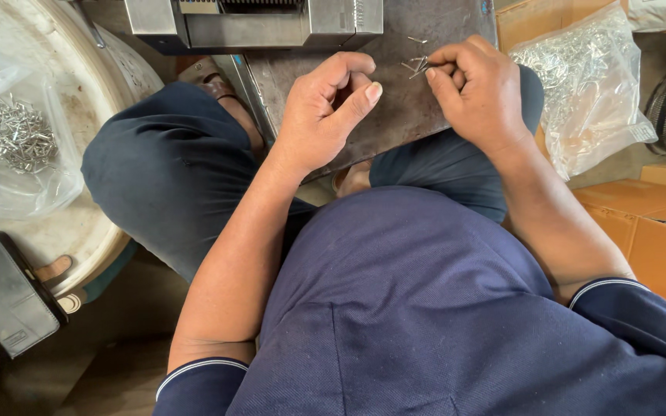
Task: The person sits cross-legged on the floor and uses a metal press to assemble small metal components. They pick up individual pieces from a plastic bag, place them into the press, and operate the handle to secure them before moving the finished items to a cardboard box.
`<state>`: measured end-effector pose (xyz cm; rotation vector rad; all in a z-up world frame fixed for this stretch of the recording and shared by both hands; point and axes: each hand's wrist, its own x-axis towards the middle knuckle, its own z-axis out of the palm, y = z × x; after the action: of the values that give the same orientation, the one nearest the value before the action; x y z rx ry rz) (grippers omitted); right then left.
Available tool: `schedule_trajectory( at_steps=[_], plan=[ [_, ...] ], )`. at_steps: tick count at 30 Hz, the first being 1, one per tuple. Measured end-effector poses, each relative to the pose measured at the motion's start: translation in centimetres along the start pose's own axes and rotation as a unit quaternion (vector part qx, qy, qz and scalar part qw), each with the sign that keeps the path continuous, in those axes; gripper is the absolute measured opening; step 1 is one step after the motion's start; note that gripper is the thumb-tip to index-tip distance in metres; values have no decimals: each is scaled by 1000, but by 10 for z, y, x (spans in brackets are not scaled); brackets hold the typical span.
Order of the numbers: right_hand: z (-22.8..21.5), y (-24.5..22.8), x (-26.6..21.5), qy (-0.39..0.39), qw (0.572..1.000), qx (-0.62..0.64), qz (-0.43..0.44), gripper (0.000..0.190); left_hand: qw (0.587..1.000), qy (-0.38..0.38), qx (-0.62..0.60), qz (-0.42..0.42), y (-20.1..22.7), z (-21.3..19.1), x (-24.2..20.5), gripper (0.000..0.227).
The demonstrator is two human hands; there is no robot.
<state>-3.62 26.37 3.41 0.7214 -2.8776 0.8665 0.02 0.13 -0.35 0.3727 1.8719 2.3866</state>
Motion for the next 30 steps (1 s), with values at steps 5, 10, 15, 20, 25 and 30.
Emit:
schedule_trajectory(
  at_steps=[5, 10, 15, 20, 25, 30],
  plan=[
    [1, -10, 6, -5, 999, -49, -8, 9, 1000, -2, -5, 9, 0, 0, -1, 23],
    [0, -14, 5, -16, 999, 32, -1, 9, 1000, 4, 0, 10, -1, 1, 0, 23],
    [1, -44, 2, 30, 998, 42, -36, 10, 996, -5, 90, -7, 9, 2, 1, 21],
    [9, -71, 15, 69, 989, 43, -119, 12, 994, -31, 107, 14, 22, 1, 1, 21],
    [21, -67, 19, -22, 907, 408, 101, 12, 999, -9, 32, 5, 17, 0, 2, 16],
    [16, -60, 27, -78, 882, 445, 137, 17, 1000, -6, 15, -13, 13, -3, 5, 15]
  ],
)
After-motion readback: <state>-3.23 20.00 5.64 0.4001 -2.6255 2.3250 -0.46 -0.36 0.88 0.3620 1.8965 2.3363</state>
